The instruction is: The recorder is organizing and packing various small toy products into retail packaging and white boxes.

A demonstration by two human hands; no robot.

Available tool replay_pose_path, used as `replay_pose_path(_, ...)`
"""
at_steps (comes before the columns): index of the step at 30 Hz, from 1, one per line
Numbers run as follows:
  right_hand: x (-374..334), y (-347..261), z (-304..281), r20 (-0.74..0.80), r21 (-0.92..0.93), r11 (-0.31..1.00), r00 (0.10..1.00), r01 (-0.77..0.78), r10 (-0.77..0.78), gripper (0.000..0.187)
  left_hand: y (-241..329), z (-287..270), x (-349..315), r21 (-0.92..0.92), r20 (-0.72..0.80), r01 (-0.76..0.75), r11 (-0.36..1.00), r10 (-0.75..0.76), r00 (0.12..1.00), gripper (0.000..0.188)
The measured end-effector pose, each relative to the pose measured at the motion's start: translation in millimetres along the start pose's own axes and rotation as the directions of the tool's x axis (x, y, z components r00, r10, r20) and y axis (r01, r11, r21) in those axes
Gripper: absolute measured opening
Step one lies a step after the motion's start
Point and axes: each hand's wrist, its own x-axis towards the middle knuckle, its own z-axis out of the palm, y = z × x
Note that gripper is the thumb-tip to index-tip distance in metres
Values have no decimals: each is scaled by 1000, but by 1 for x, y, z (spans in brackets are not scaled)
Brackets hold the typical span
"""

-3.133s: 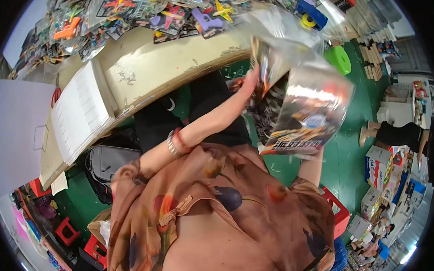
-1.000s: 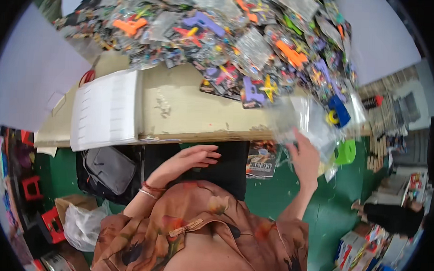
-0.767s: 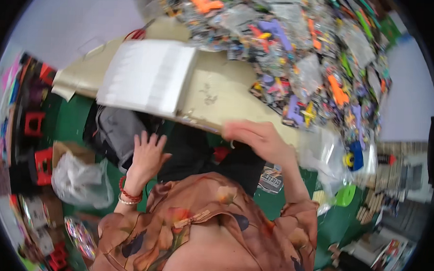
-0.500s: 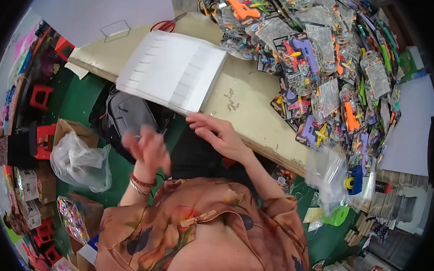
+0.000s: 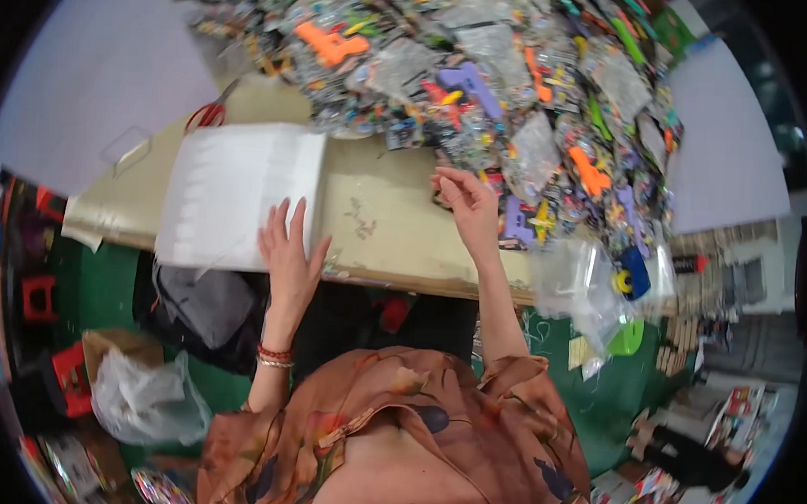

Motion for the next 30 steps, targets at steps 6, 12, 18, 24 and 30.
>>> replay_pose_path(6,-1,3,-100,-290,-102,994,957,-47,16,22,-35,18,-11,7,163,38,999,-39,986,64)
replay_pose_path(12,-20,-6,-123,-248,-137,981,964,-135,98,23,-29,-16,70,-484,-50,-91,871,76,996,49)
replay_pose_path(18,12,-6,-40,119,-60,996,990,-65,72,19,-99,-10,256,-625,-352,-22,781,-256,900,42)
replay_pose_path(24,12,2,-5,256,-81,994,962,-77,95,19,-152,28,331,-115,-79,454,883,-464,882,48)
replay_pose_path(30,-3,25,-4,329,-123,979,924,-164,196,19,-159,56,327,-376,-305,322,869,-444,842,33)
